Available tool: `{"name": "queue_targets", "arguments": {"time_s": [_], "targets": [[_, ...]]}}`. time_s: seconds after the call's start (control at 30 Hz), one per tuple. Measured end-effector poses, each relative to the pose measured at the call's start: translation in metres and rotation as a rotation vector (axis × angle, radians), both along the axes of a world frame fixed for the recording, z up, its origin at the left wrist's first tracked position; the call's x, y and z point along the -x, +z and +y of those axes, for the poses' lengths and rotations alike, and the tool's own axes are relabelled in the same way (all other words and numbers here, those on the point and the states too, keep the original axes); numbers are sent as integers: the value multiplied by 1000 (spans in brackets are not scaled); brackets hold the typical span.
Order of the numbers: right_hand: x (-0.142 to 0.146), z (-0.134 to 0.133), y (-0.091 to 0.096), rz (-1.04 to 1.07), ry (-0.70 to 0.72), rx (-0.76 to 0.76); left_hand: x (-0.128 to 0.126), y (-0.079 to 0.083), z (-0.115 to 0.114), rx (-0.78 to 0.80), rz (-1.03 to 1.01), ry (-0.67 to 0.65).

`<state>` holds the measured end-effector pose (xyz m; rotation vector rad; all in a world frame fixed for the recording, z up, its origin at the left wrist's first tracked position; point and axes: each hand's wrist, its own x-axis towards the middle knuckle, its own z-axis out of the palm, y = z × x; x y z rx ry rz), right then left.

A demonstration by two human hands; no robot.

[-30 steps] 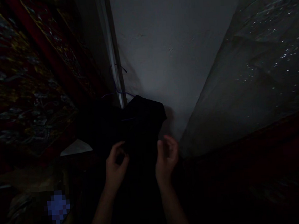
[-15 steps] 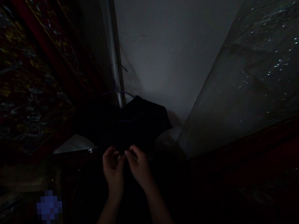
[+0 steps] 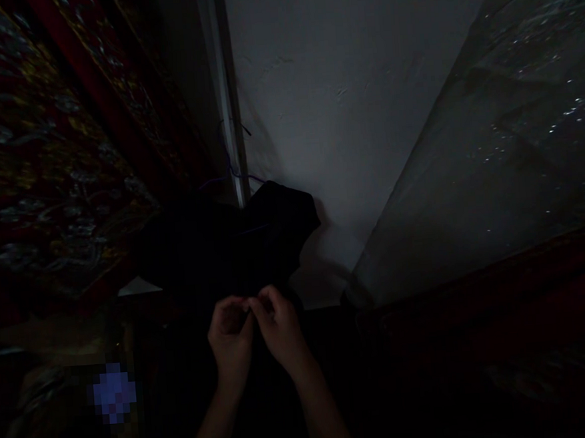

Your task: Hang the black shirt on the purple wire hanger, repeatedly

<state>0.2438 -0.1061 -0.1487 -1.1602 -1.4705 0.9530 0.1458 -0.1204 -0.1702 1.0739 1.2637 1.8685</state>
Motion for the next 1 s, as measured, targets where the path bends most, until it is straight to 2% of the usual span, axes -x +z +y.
{"name": "queue_targets", "arguments": {"time_s": [0.13,0.23,0.3,0.47,0.57,0.67,0.83,0.9,0.97,1.0], "targets": [[-3,5,7,-103,112,12,8,-3,3,5,-10,2],[-4,12,11,-99,151,11,13,-6,6,18,-12,-5],[-3,15,13,-13,158,66,15,-8,6,33,-18,-16],[1,13,12,312,194,363,18,-6,6,38,-6,-49],[4,17,20,393,202,437,19,-3,6,11,32,-40],[6,36,45,434,155,380,17,-7,11,-12,59,-48],[15,85,110,506,29,144,11,-36,27,17,202,-87],[20,94,128,516,26,68,13,-43,32,34,298,-102],[25,95,134,495,79,22,19,-37,36,26,412,-136],[26,93,133,472,114,8,24,-26,37,-1,468,-154]]}}
